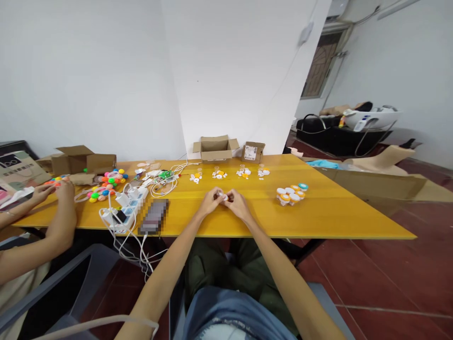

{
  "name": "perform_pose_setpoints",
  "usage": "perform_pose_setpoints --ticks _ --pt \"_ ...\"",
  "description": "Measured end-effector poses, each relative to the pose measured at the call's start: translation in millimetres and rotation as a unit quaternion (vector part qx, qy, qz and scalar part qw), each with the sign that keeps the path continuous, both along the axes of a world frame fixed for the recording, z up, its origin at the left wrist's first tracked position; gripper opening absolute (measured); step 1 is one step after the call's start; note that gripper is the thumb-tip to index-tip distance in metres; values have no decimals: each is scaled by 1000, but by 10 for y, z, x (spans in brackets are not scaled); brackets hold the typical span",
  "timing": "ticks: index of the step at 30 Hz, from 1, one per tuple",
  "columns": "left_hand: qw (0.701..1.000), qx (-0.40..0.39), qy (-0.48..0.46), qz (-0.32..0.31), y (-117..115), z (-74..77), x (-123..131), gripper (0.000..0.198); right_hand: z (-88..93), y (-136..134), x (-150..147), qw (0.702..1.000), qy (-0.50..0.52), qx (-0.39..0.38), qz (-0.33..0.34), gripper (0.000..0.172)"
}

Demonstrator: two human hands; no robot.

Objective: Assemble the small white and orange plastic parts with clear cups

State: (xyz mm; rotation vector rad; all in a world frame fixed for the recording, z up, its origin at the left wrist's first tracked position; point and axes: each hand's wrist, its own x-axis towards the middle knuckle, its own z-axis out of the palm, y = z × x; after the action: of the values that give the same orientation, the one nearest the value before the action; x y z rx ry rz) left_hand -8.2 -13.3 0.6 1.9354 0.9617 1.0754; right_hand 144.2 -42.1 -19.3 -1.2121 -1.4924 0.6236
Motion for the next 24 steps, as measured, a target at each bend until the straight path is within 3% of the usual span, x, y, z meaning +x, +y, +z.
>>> perform_pose_setpoints --ticks 12,19,24 --pt "997 -19 30 66 -81 142 22 38 23 -9 -32 1000 -13 0 8 20" --pt "987 26 87 133 -7 60 5 48 49 -35 -29 998 -52 30 -8 18" --pt "982 23 102 159 22 25 -13 58 77 -39 -30 999 -49 10 -12 21"
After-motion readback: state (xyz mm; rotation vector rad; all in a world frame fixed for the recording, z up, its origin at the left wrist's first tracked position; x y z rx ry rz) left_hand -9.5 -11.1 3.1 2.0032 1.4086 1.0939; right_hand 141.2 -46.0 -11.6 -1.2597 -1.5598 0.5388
